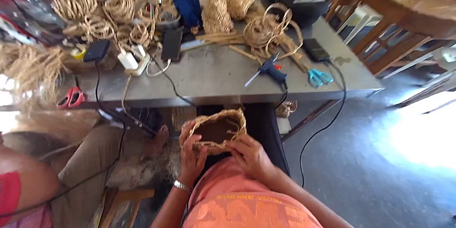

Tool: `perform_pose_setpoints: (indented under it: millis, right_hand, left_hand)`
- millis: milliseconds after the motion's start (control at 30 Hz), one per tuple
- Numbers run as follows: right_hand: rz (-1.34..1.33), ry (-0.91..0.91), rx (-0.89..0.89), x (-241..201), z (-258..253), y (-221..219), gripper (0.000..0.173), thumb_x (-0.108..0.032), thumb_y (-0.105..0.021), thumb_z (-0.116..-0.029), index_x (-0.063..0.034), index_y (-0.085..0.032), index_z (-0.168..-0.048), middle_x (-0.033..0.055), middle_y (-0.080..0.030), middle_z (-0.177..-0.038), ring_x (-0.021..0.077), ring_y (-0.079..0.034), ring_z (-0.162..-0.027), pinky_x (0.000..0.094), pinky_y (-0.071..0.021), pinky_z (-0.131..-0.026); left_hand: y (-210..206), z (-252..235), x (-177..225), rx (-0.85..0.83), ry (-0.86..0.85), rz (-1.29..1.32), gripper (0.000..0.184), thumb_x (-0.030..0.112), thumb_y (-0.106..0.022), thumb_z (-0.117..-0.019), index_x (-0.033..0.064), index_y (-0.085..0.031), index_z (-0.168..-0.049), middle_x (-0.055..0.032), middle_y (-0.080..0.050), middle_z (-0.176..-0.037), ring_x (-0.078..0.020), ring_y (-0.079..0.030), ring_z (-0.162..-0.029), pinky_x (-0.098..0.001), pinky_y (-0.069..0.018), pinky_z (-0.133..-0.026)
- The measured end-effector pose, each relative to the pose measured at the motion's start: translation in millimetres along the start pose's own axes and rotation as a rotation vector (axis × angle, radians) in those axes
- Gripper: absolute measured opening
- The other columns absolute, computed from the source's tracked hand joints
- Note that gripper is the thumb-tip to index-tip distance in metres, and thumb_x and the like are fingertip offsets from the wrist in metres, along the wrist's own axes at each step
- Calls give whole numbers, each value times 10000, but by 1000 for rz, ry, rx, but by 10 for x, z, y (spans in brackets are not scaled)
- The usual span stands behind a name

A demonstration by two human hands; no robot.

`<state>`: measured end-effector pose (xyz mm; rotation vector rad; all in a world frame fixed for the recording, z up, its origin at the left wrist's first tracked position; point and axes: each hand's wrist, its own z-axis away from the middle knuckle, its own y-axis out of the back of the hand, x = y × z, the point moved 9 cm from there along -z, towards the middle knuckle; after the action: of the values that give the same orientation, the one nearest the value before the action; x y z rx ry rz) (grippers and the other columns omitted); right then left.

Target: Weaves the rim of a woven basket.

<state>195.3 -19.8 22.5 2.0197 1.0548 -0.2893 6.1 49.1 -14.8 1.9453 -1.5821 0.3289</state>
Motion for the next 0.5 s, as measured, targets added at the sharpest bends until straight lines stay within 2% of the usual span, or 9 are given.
perform_pose_setpoints:
  millis: [133, 200, 233, 267, 333, 400, 500]
  right_hand:
    - [47, 63, 40, -81, 12, 30, 229, -165, -600, -1015, -119, -764, -1168, 80, -686, -968, 179, -657, -910, 312, -563, -834]
    - [50, 63, 61, -79, 11, 70, 224, -161, -597, -1013, -114, -765, -1154, 78, -671, -953, 175, -647, -880, 306, -560, -804]
    - [47, 60, 65, -67, 21, 81, 218, -164, -601, -1014, -113, -765, -1149, 79, -669, -949, 175, -648, -874, 306, -562, -800]
    - [38, 57, 63, -54, 39, 80, 214, -165, -604, -1014, -113, -764, -1147, 80, -668, -946, 177, -647, -874, 310, -563, -799]
    - [23, 67, 50, -60, 74, 55, 212, -165, -601, -1015, -114, -762, -1144, 81, -660, -941, 181, -639, -872, 316, -556, -797]
    - [18, 88, 39, -83, 83, 34, 209, -170, -592, -1022, -115, -758, -1138, 76, -656, -940, 178, -632, -870, 314, -546, -796]
    - [15, 93, 43, -91, 89, 33, 206, -167, -594, -1021, -112, -759, -1131, 73, -656, -938, 175, -629, -866, 307, -541, -791]
  left_hand:
    - [36, -51, 51, -1, -10, 79, 393, 553, -512, -1021, 251, -565, -1267, -39, -456, -1530, -241, -372, -1482, -463, -360, -1198]
    - [108, -183, 131, -5, 15, 105, 537, 636, -441, -1015, 197, -637, -1253, -54, -549, -1449, -222, -460, -1414, -434, -410, -1157]
    - [148, -277, 168, -6, 29, 95, 585, 628, -384, -1035, 158, -652, -1259, -61, -607, -1383, -202, -520, -1355, -420, -438, -1127]
    - [177, -375, 194, -13, 54, 95, 577, 573, -366, -1063, 116, -656, -1262, -63, -648, -1323, -183, -567, -1303, -410, -462, -1110]
    - [182, -577, 192, -64, 130, 179, 455, 408, -437, -1087, 50, -683, -1222, -73, -686, -1243, -184, -615, -1222, -393, -493, -1070]
    - [93, -746, 135, -214, 201, 283, 371, 322, -484, -1077, 41, -682, -1214, -80, -694, -1220, -205, -643, -1169, -381, -532, -1019]
    - [-78, -854, 70, -452, 270, 329, 283, 260, -542, -1049, 60, -705, -1164, -63, -718, -1173, -185, -681, -1090, -346, -569, -954]
